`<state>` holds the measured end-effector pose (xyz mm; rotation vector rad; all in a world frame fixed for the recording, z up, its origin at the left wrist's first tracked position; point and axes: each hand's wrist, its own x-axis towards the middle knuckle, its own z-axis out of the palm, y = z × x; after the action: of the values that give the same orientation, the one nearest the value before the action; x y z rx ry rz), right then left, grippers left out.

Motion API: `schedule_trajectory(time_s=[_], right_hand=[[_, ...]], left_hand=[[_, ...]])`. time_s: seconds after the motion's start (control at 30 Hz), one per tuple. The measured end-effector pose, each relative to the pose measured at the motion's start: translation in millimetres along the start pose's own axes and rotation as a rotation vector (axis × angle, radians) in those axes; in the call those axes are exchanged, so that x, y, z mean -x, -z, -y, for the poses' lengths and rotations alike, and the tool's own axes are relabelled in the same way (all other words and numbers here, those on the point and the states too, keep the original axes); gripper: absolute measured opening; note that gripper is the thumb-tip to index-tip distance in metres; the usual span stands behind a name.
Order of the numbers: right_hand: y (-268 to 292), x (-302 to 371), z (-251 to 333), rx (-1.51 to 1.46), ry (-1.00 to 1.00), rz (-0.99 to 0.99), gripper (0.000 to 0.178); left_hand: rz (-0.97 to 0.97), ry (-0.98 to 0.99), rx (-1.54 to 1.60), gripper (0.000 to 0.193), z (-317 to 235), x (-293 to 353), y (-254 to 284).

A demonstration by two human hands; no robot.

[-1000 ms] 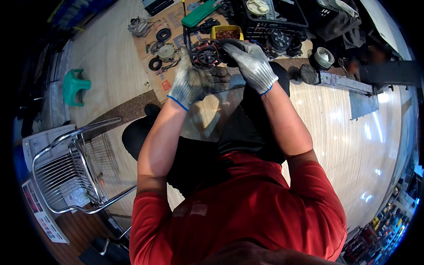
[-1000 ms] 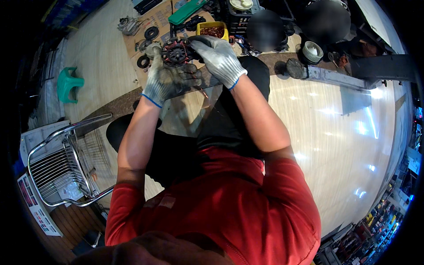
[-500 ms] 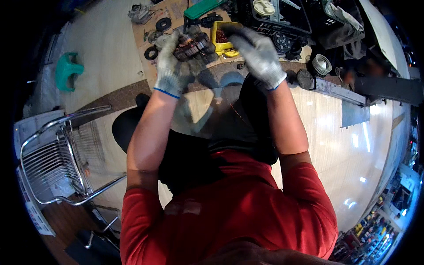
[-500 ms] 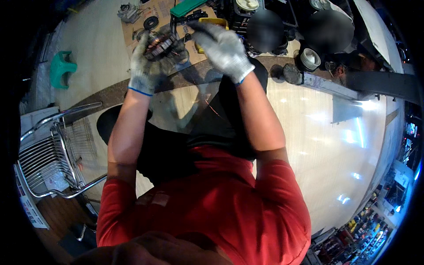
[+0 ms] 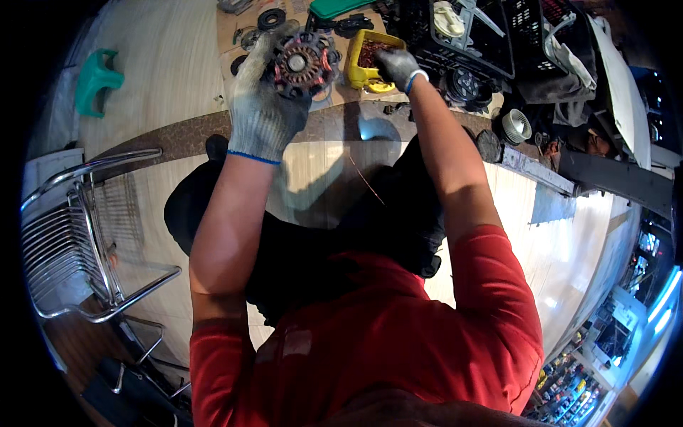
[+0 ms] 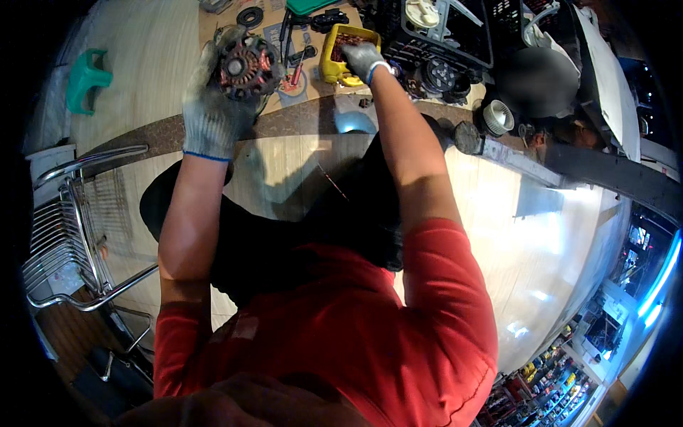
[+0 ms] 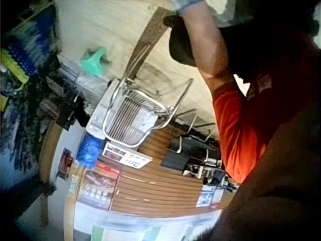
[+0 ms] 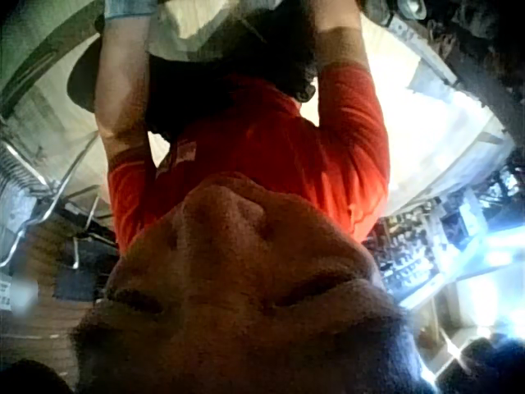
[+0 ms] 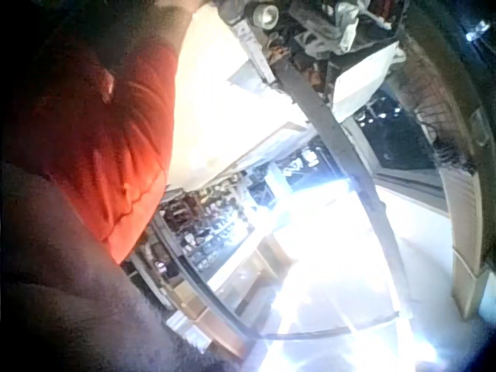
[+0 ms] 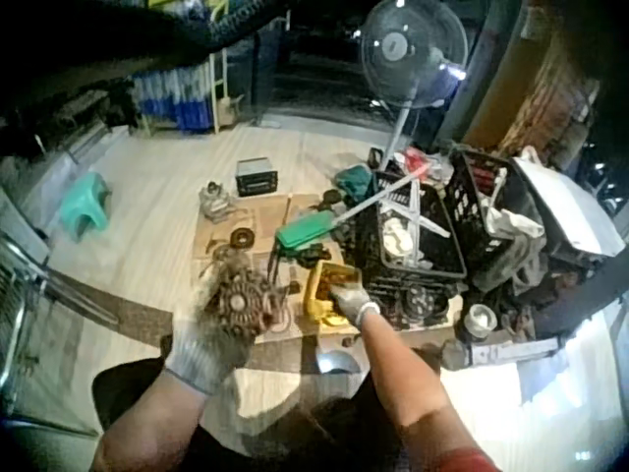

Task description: The person holds an alternator stator and uses pliers to pull and manipulate the copper windings. They rotate the stator and adjust the wires by hand while sitting on the floor.

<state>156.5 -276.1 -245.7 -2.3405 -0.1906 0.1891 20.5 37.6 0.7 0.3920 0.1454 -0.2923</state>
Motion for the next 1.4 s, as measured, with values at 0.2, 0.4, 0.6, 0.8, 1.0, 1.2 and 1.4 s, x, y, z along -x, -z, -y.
schedule_trajectory(time_s=[0.2,0.4,0.6,0.8,1.0,1.2,1.4], right_hand=[[-50.2,12.4,-10.8,0.475,-0.567,0.176,0.055],[-60.1,-6.8,15.9,0.682,-0.636,0.159,0.066],[-99.8,-21.3,-50.7,0.710,-0.646,0.285,0.047],[-111.6,-27.2,-70.0,0.591,-0.829,0.060,0.042],[-73.4,-12.2,-9.1,0.604,-0.596,0.329,0.041],[-6.4,-0.7,25.9,0.753,-0.176,0.424,0.041],[94.2,89.9,151.5,-0.529,0.008,-0.043,0.036]], left_hand=[[0.022,0.060,-0.051,0.059,9.7,20.1,-4.2],[-0.258,0.127,-0.002,0.071,27.8,9.2,-2.0],[-0.324,0.110,0.114,0.068,28.7,1.7,14.4],[-0.364,0.048,-0.003,0.070,26.0,-0.1,22.4],[-0.358,0.036,0.089,0.071,13.6,1.5,-8.4],[-0.199,0.030,0.074,0.064,10.7,-11.4,-3.7],[-0.223,-0.069,0.025,0.065,7.6,-3.8,-26.3]])
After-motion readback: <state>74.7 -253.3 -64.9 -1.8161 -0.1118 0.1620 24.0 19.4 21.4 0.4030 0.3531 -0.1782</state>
